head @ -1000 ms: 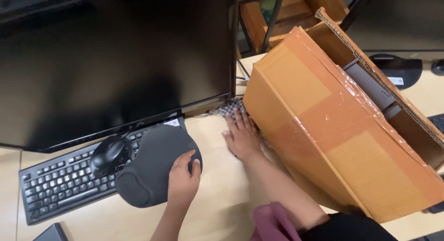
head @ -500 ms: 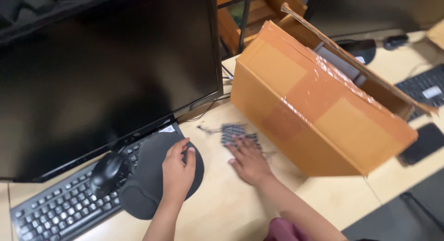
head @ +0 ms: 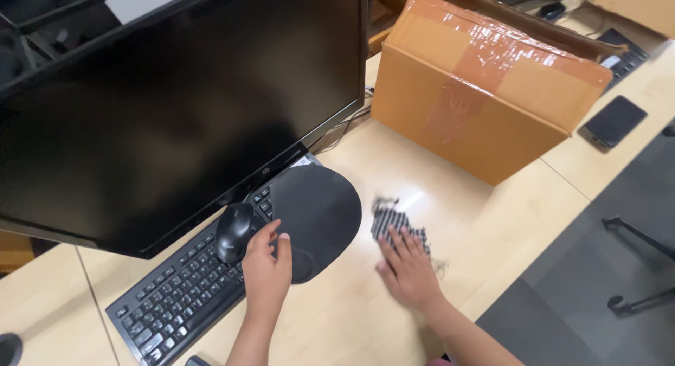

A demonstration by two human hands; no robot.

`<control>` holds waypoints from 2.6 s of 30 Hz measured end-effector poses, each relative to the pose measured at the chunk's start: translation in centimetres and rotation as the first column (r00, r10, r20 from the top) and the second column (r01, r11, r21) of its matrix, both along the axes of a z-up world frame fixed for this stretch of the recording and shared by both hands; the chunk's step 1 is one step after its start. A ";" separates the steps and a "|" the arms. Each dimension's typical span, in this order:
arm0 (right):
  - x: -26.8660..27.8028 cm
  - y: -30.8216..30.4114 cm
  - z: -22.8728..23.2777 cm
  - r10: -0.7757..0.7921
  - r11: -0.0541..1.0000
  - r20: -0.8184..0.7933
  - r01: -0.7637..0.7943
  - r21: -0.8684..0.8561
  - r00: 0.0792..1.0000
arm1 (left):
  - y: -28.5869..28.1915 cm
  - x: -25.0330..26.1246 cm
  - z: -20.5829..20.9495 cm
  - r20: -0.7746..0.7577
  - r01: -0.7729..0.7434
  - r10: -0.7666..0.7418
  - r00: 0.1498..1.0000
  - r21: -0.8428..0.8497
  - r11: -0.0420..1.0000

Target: The person cleans a computer workstation by wiping the monitor, keyboard, mouse, and desk surface with a cloth, and also wipes a cardboard box and a mouse pad.

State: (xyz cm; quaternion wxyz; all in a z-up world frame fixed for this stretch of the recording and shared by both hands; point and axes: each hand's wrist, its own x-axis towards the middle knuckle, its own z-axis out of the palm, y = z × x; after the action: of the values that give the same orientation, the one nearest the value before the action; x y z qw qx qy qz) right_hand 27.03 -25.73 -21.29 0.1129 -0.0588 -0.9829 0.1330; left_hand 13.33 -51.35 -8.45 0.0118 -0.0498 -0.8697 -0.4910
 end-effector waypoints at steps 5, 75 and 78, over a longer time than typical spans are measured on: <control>5.2 0.9 0.0 -0.010 0.999 0.084 0.007 0.033 0.996 | -1.1 0.9 -1.3 0.065 0.010 -0.011 0.998 0.005 1.000; 4.3 -11.7 0.9 0.021 0.997 -0.005 -0.022 -0.078 1.000 | -8.3 3.3 -5.5 0.177 0.043 -0.055 0.983 0.071 0.997; 7.2 -15.0 1.7 0.200 0.975 0.153 -0.181 -0.127 0.968 | -8.8 4.8 -5.6 0.148 0.130 -0.135 0.980 0.045 0.991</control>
State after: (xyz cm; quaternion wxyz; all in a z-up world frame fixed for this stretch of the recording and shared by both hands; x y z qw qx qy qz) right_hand 34.28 -40.71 -19.56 0.0142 0.0191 -0.9810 0.1928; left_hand 18.13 -60.12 -14.06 -0.0858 -0.0702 -0.8541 -0.5081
